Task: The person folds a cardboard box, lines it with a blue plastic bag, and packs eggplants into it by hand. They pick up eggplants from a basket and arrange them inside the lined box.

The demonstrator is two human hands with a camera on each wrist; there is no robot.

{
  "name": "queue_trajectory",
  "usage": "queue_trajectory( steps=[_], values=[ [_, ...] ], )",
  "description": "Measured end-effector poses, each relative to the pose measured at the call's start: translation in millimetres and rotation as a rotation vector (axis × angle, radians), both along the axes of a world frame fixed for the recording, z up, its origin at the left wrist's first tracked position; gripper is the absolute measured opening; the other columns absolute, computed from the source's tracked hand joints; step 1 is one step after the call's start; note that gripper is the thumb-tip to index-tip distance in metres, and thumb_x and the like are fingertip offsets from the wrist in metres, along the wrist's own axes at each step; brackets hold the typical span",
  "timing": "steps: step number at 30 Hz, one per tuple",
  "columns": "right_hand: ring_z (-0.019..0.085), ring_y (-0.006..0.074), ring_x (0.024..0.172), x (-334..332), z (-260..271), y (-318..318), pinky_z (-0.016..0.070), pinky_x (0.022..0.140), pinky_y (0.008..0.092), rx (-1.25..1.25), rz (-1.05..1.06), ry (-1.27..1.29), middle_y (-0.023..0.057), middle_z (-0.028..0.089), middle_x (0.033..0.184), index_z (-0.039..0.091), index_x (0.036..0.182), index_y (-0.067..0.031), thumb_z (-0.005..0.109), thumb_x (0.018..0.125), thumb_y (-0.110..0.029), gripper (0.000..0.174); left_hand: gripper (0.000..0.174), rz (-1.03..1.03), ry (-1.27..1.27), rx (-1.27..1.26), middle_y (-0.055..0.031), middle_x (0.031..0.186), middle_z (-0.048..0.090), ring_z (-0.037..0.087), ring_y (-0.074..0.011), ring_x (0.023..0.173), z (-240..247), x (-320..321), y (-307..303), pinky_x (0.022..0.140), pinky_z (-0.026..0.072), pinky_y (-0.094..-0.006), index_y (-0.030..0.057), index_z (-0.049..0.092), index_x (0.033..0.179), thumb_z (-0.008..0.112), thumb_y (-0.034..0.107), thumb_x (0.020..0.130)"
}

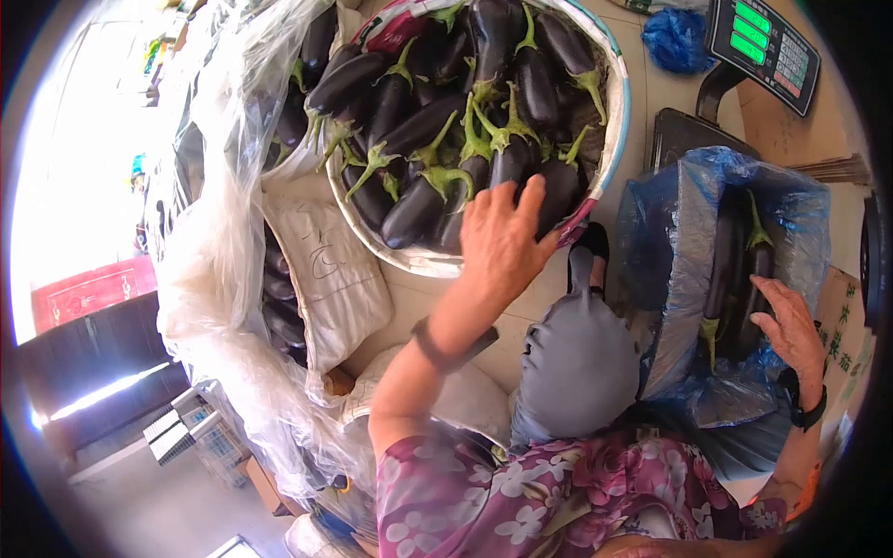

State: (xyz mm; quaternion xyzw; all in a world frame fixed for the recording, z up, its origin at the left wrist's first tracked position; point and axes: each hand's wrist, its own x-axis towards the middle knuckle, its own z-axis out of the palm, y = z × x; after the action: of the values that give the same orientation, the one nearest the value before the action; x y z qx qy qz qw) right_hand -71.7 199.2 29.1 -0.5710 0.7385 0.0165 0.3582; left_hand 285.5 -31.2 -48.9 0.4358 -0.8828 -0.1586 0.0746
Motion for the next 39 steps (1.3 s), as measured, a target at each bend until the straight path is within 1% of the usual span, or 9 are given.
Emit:
queue_trajectory(
  steps=[7, 13, 17, 23, 24, 28, 30, 35, 39],
  values=[
    [0.049, 0.0388, 0.124, 1.4, 1.9, -1.5, 0.0365, 0.106, 0.0415, 0.015, 0.016, -0.005, 0.0211, 0.054, 0.135, 0.049, 0.138, 0.0007, 0.060, 0.091, -0.018, 0.051, 0.045, -0.029, 0.460, -0.052, -0.0177, 0.120, 0.059, 0.054, -0.0378, 0.112, -31.8, -22.5, -20.2, 0.096, 0.0445, -0.0436, 0.0039, 0.061, 0.121, 0.074, 0.013, 0.079],
    [0.050, 0.0367, 0.124, -5.8, -10.3, 11.8, 0.0370, 0.106, 0.0415, -0.013, 0.020, 0.037, 0.0189, 0.055, 0.136, 0.050, 0.140, -0.0052, 0.062, 0.092, -0.018, 0.051, 0.054, 0.204, 0.154, -0.134, -0.0188, 0.124, 0.058, 0.051, -0.0386, 0.116, -39.1, 68.0, -39.5, 0.101, 0.0408, -0.0459, 0.0038, 0.059, 0.125, 0.075, 0.013, 0.075],
    [0.050, 0.0360, 0.124, -6.0, -9.7, 12.4, 0.0370, 0.107, 0.0415, -0.039, 0.036, 0.028, 0.0182, 0.055, 0.136, 0.049, 0.141, -0.0057, 0.063, 0.091, -0.016, 0.052, 0.076, 0.294, -0.036, -0.154, -0.0157, 0.132, 0.051, 0.047, -0.0380, 0.121, -66.3, 120.0, -46.7, 0.101, 0.0379, -0.0510, 0.0074, 0.047, 0.138, 0.079, 0.014, 0.070],
    [0.050, 0.0389, 0.121, -0.3, -6.0, 4.3, 0.0374, 0.106, 0.0422, 0.015, 0.028, 0.034, 0.0211, 0.056, 0.131, 0.050, 0.139, -0.0039, 0.065, 0.088, -0.014, 0.053, 0.075, 0.347, -0.303, 0.104, -0.0151, 0.126, 0.056, 0.048, -0.0363, 0.123, -48.6, 120.9, -70.6, 0.099, 0.0383, -0.0494, 0.0090, 0.047, 0.139, 0.080, 0.021, 0.072],
    [0.050, 0.0389, 0.121, -0.3, -6.9, 4.0, 0.0374, 0.106, 0.0422, 0.015, 0.020, 0.038, 0.0211, 0.056, 0.131, 0.050, 0.139, -0.0039, 0.065, 0.088, -0.014, 0.053, 0.071, 0.202, -0.189, -0.188, -0.0151, 0.127, 0.055, 0.049, -0.0363, 0.121, -39.6, 114.8, -72.7, 0.097, 0.0399, -0.0500, 0.0094, 0.049, 0.136, 0.079, 0.021, 0.073],
    [0.049, 0.0410, 0.120, 3.3, -4.8, -0.1, 0.0372, 0.105, 0.0426, 0.008, 0.003, -0.007, 0.0231, 0.055, 0.130, 0.050, 0.138, -0.0024, 0.062, 0.090, -0.014, 0.051, 0.066, 0.153, -0.125, -0.569, -0.0145, 0.123, 0.054, 0.051, -0.0356, 0.117, -37.7, 98.7, -121.4, 0.094, 0.0420, -0.0507, 0.0103, 0.050, 0.133, 0.078, 0.018, 0.073],
    [0.049, 0.0414, 0.119, 1.6, -3.8, 2.4, 0.0374, 0.105, 0.0426, 0.001, -0.008, -0.002, 0.0235, 0.055, 0.130, 0.050, 0.137, -0.0019, 0.060, 0.090, -0.015, 0.050, 0.064, 0.262, -0.342, -0.351, -0.0144, 0.118, 0.054, 0.052, -0.0356, 0.114, -59.6, 110.3, -143.0, 0.090, 0.0455, -0.0485, 0.0107, 0.051, 0.131, 0.078, 0.015, 0.073],
    [0.049, 0.0424, 0.118, -7.0, -6.1, 12.9, 0.0377, 0.104, 0.0434, -0.058, -0.023, 0.013, 0.0233, 0.055, 0.128, 0.050, 0.137, -0.0014, 0.060, 0.090, -0.019, 0.051, 0.056, 0.230, -0.256, -0.329, -0.0151, 0.114, 0.060, 0.059, -0.0313, 0.105, -51.7, 114.8, -136.3, 0.086, 0.0495, -0.0427, 0.0052, 0.054, 0.129, 0.077, 0.021, 0.080],
    [0.050, 0.0427, 0.117, -5.7, -2.6, 15.0, 0.0380, 0.104, 0.0437, -0.065, -0.026, -0.014, 0.0241, 0.055, 0.127, 0.050, 0.136, -0.0012, 0.060, 0.090, -0.020, 0.051, 0.044, 0.681, 0.639, 0.554, -0.0078, 0.095, 0.066, 0.066, -0.0146, 0.081, -1.8, 118.2, -108.9, 0.067, 0.0505, -0.0268, -0.0004, 0.061, 0.118, 0.070, 0.033, 0.090]
  ],
)
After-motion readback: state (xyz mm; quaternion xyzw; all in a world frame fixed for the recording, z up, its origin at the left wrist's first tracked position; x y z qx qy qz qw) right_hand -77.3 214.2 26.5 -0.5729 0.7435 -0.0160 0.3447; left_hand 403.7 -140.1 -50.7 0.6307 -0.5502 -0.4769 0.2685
